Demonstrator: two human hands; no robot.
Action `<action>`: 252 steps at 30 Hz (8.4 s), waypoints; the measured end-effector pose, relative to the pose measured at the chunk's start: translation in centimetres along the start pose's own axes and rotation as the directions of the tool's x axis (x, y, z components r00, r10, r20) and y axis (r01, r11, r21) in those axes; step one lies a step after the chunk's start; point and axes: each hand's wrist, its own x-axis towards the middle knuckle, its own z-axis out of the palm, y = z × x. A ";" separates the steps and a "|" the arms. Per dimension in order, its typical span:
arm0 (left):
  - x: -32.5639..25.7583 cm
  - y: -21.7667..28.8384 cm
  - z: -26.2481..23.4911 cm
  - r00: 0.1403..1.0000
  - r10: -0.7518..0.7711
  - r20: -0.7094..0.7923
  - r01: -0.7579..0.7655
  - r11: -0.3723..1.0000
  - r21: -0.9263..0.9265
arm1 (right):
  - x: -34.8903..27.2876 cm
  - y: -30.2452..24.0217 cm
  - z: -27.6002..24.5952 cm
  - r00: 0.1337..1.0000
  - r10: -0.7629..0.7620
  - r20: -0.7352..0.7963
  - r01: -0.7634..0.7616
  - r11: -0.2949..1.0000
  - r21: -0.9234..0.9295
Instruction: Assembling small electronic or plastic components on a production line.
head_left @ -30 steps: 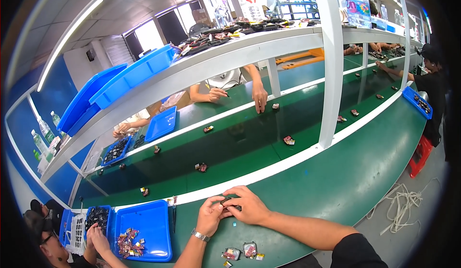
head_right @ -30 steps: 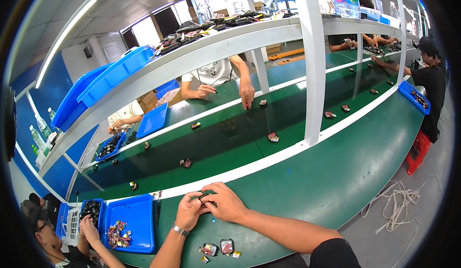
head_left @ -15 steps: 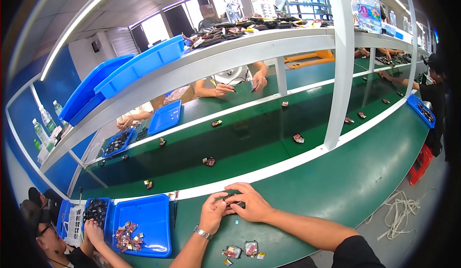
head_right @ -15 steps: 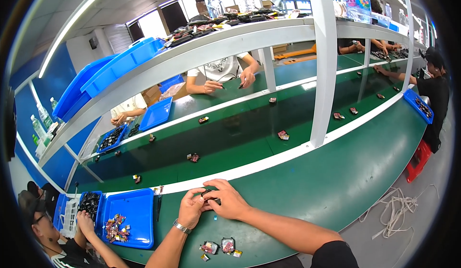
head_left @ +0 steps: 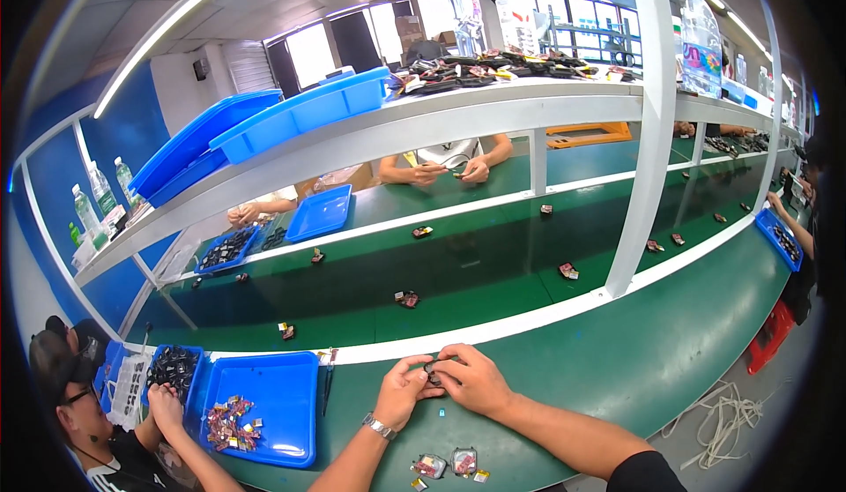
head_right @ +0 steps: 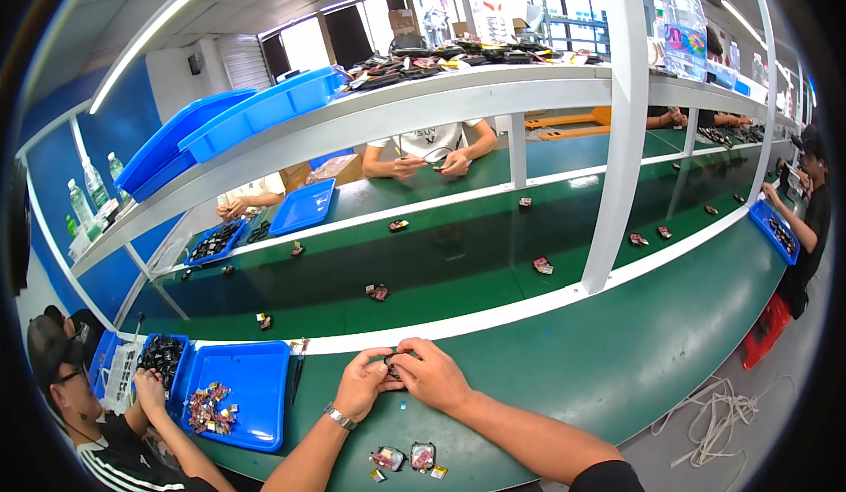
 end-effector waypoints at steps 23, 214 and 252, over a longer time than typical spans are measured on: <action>0.1 -0.2 0.0 1.000 0.000 0.013 0.000 1.000 0.006 | 0.1 0.2 0.6 0.998 -0.063 -0.001 0.063 0.994 -0.084; -0.1 0.0 0.0 0.986 -0.088 0.144 0.103 0.989 -0.104 | 0.6 1.6 -2.0 0.954 -0.032 0.298 -0.028 0.980 0.196; 0.1 -0.5 0.6 0.999 0.018 0.030 -0.014 0.993 -0.113 | -0.6 0.0 0.7 0.983 0.141 0.118 -0.154 0.982 0.107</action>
